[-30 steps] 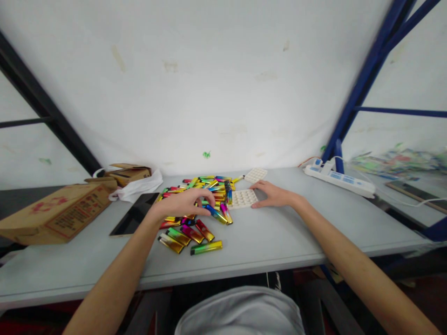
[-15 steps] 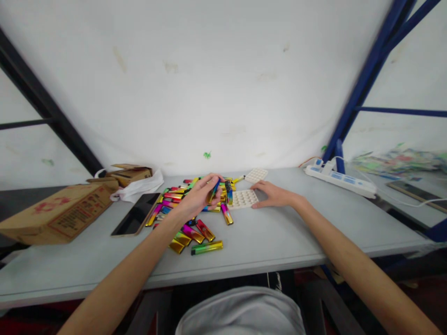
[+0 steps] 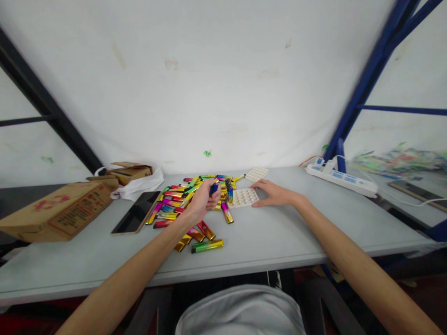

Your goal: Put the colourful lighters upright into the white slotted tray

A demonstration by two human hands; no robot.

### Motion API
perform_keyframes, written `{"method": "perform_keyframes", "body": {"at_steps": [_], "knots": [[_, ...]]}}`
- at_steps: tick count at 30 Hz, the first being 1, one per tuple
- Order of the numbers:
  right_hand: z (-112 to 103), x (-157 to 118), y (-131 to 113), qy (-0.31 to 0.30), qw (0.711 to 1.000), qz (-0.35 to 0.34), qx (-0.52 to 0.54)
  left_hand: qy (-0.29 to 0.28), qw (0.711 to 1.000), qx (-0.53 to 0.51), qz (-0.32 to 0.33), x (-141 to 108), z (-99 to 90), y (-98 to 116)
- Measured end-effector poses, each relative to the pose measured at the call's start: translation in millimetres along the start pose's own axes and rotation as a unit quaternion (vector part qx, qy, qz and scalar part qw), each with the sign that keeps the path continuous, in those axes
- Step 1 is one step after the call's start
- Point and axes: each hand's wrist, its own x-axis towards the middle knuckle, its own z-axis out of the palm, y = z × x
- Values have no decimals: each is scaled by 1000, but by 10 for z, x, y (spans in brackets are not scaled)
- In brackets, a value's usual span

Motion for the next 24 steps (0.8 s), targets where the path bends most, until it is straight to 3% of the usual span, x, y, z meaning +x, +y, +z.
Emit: {"method": "perform_keyframes", "body": {"at_steps": [9, 14, 18, 24], "knots": [[6, 5, 10, 0, 1000, -1, 1, 0, 1000, -11, 24, 30, 1, -50], [16, 13, 22, 2, 1000, -6, -5, -5, 988, 84, 131, 39, 7, -93], [12, 18, 16, -1, 1000, -7, -6, -1, 947, 234, 221, 51, -13, -100], [6, 6, -7, 3, 1000, 3, 3, 8, 844, 436, 312, 72, -102, -144]]}}
